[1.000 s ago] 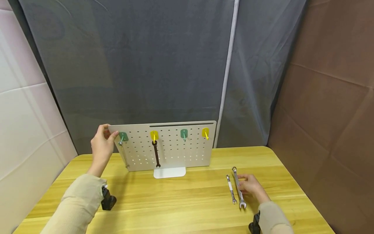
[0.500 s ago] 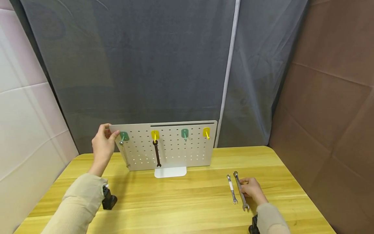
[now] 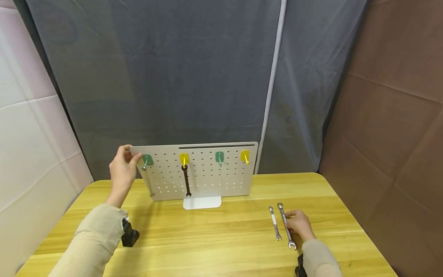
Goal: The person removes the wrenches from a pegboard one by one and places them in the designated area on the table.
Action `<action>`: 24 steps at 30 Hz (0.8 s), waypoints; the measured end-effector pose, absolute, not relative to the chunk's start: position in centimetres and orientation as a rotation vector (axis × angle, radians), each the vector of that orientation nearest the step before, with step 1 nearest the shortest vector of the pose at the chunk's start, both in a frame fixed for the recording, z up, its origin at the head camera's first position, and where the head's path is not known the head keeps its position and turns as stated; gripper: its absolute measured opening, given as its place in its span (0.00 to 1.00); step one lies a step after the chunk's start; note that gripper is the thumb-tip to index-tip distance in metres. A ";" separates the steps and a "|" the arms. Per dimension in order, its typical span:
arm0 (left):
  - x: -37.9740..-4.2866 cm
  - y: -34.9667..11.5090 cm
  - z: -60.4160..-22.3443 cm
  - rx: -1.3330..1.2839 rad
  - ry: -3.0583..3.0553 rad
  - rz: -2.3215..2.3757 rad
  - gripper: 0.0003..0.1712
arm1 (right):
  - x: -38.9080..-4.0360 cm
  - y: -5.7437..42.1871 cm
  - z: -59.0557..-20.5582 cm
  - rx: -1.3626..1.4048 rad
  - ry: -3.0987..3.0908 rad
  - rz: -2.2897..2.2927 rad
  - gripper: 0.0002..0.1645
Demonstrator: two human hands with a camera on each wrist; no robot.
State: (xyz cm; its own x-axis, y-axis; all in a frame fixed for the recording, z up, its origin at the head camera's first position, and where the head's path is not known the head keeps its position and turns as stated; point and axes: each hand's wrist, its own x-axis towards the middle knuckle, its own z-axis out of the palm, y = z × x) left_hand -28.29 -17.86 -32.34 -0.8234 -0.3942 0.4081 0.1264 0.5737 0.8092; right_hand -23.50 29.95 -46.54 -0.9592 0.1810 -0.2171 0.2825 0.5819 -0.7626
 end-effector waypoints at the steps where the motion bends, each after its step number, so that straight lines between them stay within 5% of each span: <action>1: -28.3 -17.8 -32.4 0.211 -2.244 -1.217 0.21 | -23.5 30.0 -46.5 0.402 2.692 -1.319 0.23; 24: -28.4 -17.9 -32.3 0.202 -2.245 -1.206 0.20 | -24.7 25.9 -44.0 0.390 2.892 -1.413 0.19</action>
